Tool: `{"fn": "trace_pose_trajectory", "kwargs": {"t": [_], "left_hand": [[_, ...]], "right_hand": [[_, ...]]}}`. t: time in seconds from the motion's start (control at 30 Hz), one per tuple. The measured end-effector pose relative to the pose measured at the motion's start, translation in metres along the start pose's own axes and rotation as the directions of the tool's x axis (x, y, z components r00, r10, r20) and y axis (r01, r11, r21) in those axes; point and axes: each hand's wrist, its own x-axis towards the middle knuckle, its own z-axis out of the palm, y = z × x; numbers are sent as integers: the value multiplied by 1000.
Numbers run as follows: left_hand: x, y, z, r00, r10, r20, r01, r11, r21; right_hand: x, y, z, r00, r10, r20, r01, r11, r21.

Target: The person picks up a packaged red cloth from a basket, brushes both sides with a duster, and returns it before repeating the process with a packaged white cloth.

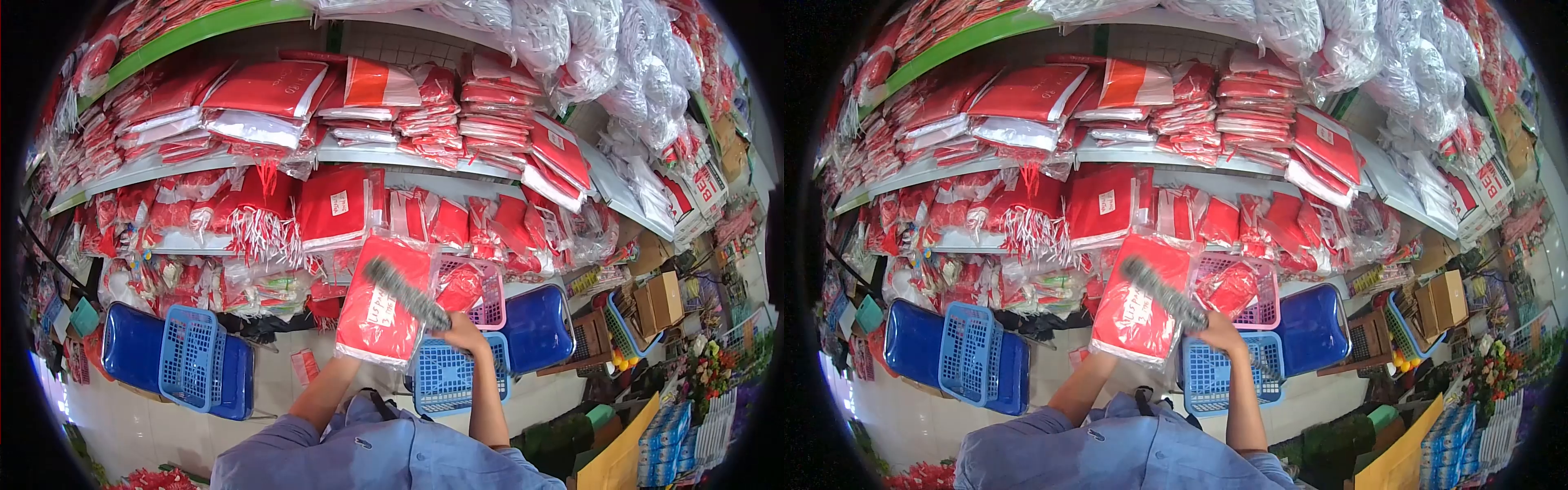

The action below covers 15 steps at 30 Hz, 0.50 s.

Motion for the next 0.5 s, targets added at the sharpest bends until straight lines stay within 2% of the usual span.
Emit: {"fn": "trace_pose_trajectory", "kwargs": {"t": [0.07, 0.1, 0.17, 0.2, 0.23, 0.33, 0.37, 0.47, 0.5], "left_hand": [[5, 0, 3, 1000, -2, 6, 2, 1000, 2], [6, 0, 3, 1000, -5, 7, 5, 1000, 3], [10, 0, 6, 1000, -2, 13, 2, 1000, 7], [12, 0, 7, 1000, -3, 14, 3, 1000, 10], [17, 1, 10, 1000, -5, 18, 4, 1000, 15], [25, 1, 17, 1000, -6, 25, 6, 1000, 25], [27, 0, 19, 1000, -10, 26, 9, 1000, 30], [36, -3, 26, 999, -17, 32, 15, 999, 42], [39, -4, 28, 999, -20, 35, 19, 999, 43]], "right_hand": [[19, 25, 10, 945, -102, -311, 102, 995, -14], [21, 31, 11, 959, -102, -265, 107, 994, 6], [14, 23, 9, 981, -193, -18, 193, 981, 23], [8, 18, 8, 966, -236, 106, 233, 972, 40], [3, 5, 0, 929, -225, 293, 245, 969, -32], [-2, 1, -11, 980, -132, 147, 145, 986, -81], [19, 48, 1, 994, -105, -19, 103, 990, -98], [25, 49, -3, 912, -11, -410, -7, 999, -44], [23, 47, -4, 932, 7, -361, -16, 1000, -20]]}}
